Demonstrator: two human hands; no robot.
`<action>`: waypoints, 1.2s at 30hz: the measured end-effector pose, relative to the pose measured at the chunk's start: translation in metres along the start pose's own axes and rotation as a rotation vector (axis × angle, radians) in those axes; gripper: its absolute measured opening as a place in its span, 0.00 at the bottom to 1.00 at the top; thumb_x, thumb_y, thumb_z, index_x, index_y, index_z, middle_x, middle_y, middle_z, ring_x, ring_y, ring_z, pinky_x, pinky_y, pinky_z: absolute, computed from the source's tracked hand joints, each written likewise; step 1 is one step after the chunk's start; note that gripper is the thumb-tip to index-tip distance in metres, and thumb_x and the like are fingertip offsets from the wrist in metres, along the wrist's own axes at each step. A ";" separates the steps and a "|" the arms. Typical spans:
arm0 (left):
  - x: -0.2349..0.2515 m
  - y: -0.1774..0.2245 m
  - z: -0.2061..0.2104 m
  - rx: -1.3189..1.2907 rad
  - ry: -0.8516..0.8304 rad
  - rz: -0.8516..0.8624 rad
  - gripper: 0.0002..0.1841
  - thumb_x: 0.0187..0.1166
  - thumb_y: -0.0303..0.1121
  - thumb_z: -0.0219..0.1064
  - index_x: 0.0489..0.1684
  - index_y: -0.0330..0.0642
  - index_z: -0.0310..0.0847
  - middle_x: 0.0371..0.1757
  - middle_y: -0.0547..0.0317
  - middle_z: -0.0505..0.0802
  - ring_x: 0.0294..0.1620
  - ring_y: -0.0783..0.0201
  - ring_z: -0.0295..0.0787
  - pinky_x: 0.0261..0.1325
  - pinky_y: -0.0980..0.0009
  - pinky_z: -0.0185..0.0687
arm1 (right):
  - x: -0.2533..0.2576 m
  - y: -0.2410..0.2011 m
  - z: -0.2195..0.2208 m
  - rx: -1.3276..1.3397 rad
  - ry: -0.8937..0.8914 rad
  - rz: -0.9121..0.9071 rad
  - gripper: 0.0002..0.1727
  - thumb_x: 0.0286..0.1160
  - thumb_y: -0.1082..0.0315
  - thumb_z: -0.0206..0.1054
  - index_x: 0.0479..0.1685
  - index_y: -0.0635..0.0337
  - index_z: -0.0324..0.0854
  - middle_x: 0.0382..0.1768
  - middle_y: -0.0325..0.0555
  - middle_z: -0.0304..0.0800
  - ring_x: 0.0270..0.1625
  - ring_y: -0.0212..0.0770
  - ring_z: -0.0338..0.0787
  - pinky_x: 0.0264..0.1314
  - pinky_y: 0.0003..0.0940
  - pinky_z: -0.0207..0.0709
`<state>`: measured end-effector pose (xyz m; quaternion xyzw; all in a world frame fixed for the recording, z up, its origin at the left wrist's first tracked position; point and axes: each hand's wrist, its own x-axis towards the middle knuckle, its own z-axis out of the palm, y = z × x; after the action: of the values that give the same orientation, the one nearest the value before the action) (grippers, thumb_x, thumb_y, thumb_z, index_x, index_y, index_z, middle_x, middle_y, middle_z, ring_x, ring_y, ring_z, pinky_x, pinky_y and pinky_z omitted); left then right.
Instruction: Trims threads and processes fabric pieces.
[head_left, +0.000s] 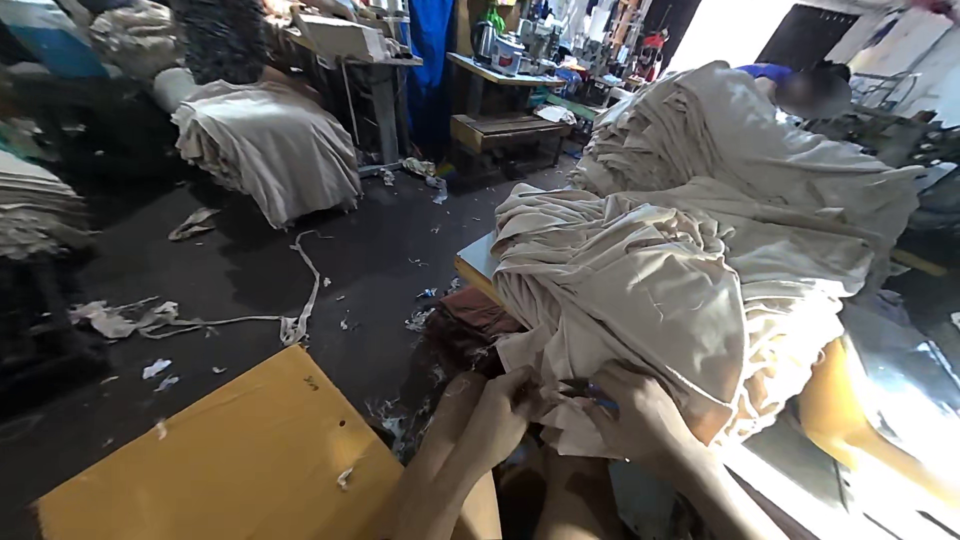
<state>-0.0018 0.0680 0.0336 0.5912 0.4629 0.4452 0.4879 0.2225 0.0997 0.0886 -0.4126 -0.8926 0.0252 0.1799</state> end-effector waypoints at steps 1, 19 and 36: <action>-0.002 0.003 0.002 -0.012 0.006 -0.003 0.08 0.83 0.32 0.64 0.45 0.37 0.85 0.34 0.63 0.89 0.34 0.75 0.86 0.44 0.78 0.83 | 0.001 -0.002 0.004 -0.046 0.021 -0.020 0.22 0.74 0.50 0.67 0.31 0.63 0.88 0.31 0.50 0.90 0.33 0.49 0.93 0.33 0.49 0.88; -0.001 -0.036 0.045 0.350 0.454 0.257 0.26 0.62 0.43 0.82 0.56 0.35 0.86 0.59 0.40 0.87 0.51 0.55 0.89 0.50 0.64 0.89 | -0.019 0.004 0.001 -0.076 0.267 0.031 0.13 0.59 0.63 0.68 0.41 0.53 0.94 0.43 0.47 0.92 0.35 0.41 0.92 0.31 0.40 0.87; 0.039 0.000 0.022 0.288 0.429 0.290 0.18 0.69 0.36 0.77 0.53 0.34 0.90 0.53 0.42 0.89 0.45 0.57 0.89 0.46 0.65 0.87 | 0.022 -0.012 0.003 -0.236 0.511 0.300 0.06 0.55 0.71 0.75 0.31 0.62 0.90 0.38 0.53 0.91 0.27 0.51 0.92 0.20 0.49 0.82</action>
<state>0.0261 0.1028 0.0333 0.6065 0.5245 0.5550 0.2213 0.1995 0.1083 0.0952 -0.5507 -0.7445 -0.1565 0.3434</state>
